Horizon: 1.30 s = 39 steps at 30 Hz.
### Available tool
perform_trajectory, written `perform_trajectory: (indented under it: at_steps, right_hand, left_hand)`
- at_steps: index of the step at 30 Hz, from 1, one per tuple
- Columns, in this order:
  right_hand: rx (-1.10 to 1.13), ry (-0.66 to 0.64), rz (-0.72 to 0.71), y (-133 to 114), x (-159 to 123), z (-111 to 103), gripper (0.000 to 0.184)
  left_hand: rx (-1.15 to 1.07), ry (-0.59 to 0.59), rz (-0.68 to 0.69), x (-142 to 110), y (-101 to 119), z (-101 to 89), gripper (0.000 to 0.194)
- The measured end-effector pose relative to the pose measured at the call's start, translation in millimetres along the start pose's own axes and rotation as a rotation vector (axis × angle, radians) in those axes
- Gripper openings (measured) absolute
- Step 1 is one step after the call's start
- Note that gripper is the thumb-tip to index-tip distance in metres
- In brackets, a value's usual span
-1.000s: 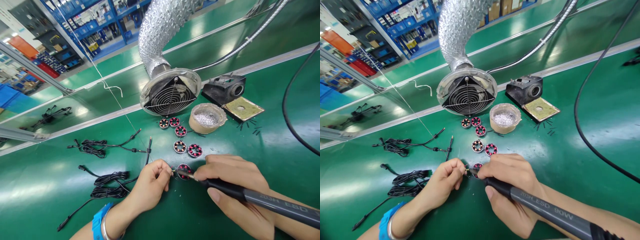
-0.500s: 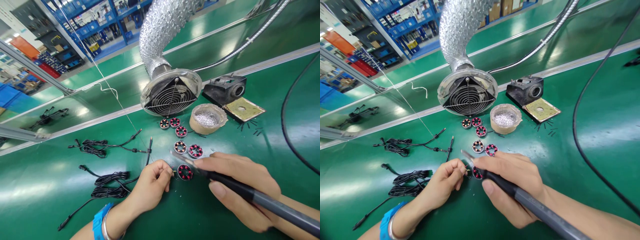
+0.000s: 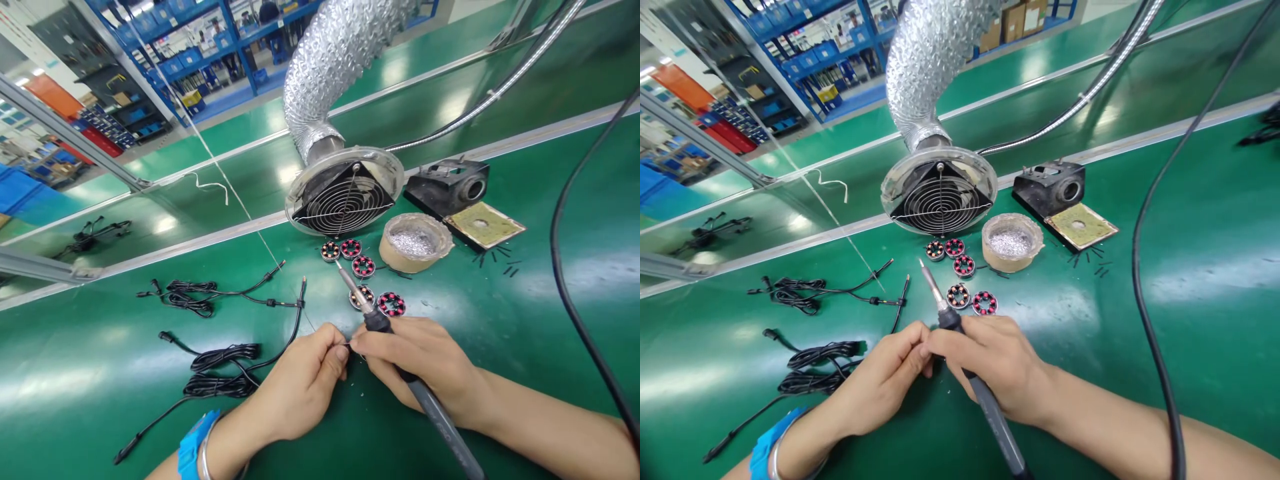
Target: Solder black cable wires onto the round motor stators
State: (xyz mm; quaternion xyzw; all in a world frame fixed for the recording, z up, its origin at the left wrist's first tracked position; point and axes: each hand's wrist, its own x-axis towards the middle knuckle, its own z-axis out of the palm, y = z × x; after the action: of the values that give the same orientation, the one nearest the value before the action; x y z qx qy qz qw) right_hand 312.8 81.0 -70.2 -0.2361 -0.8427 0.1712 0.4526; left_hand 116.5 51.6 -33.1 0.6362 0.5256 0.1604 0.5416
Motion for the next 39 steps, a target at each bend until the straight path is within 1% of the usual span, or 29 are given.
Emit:
perform_trajectory:
  at_steps: [2,6,9,11,14,16,18,23,27,31,36,37,39]
  right_hand:
    - [0.017,0.002,0.034,-4,1,-3,0.028]
    - [0.003,-0.018,0.031,-9,1,-4,0.029]
    - [0.003,-0.050,0.021,-8,-2,-2,0.030]
    - [0.010,-0.059,0.017,-7,-4,0,0.029]
    - [-0.012,-0.038,0.014,-8,-4,3,0.025]
    - [-0.009,-0.026,0.020,-9,-3,4,0.025]
    - [0.027,-0.020,0.041,-10,-1,3,0.027]
    - [0.114,-0.030,0.096,-13,3,0,0.031]
    - [0.124,-0.070,0.097,-14,4,-2,0.034]
    - [0.109,-0.075,0.067,-12,1,2,0.036]
    - [0.095,-0.052,0.042,-9,-5,7,0.031]
    - [0.097,-0.054,0.043,-9,-5,7,0.030]
    - [0.078,-0.059,0.058,-10,-4,5,0.029]
  left_hand:
    - [0.055,0.020,0.009,-1,2,-0.8,0.026]
    - [0.013,0.013,-0.004,0,1,-0.4,0.025]
    - [-0.063,0.007,-0.006,3,-3,0.4,0.031]
    - [-0.151,-0.027,-0.042,5,-6,1.2,0.037]
    - [-0.276,-0.083,-0.109,8,-10,3.1,0.047]
    - [-0.312,-0.085,-0.124,9,-10,4.0,0.050]
    - [-0.291,-0.065,-0.111,8,-9,4.0,0.047]
    - [-0.065,-0.021,-0.021,3,-1,-0.2,0.027]
    - [-0.062,-0.010,-0.012,1,-2,-2.1,0.024]
    - [-0.148,-0.030,-0.023,4,-8,-1.4,0.029]
    - [-0.299,-0.123,-0.125,8,-8,0.5,0.048]
    - [-0.321,-0.123,-0.137,8,-7,1.0,0.051]
    - [-0.333,-0.086,-0.143,9,-6,1.8,0.054]
